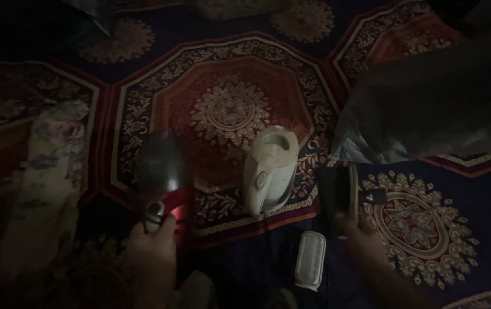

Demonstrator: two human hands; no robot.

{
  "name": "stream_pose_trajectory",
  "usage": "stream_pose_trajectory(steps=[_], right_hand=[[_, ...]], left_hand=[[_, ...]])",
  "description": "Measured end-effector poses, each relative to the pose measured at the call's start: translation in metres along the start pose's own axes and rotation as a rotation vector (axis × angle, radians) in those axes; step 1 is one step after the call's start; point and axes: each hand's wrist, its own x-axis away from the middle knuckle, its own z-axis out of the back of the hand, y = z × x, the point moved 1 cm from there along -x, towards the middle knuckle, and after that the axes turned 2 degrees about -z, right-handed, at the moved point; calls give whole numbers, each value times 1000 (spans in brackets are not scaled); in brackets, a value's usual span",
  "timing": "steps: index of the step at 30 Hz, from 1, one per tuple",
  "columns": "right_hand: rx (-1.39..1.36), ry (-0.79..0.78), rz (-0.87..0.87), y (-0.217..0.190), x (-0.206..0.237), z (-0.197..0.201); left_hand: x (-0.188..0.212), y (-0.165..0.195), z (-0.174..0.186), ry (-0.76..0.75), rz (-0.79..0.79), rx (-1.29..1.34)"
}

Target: The person services a red handheld vacuum cleaner on a bed. They remove the dust cup and filter, brush dust off the pleated filter with a brush, wipe parts with a plastic bag, tap the filter, and reattach the dust cup and filter to the vacuum body.

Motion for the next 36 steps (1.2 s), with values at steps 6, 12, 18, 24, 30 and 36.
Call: stream_pose_trajectory(steps=[6,12,18,24,30,36], right_hand=[[663,-19,394,-12,-6,58],[287,-239,274,-45,10,136],[-242,-484,323,-102,107,149],[-567,-743,781,-119,179,182],[-827,-418,893,-94,195,238],[-999,-271,792,-63,201,259]], left_hand=[[68,41,27,130,-159,99],[143,97,41,110,-313,151],[215,132,32,-69,-403,13],[270,130,0,-519,-620,101],[295,128,-22,-1154,-917,184],[304,132,-41,-1296,-371,226]])
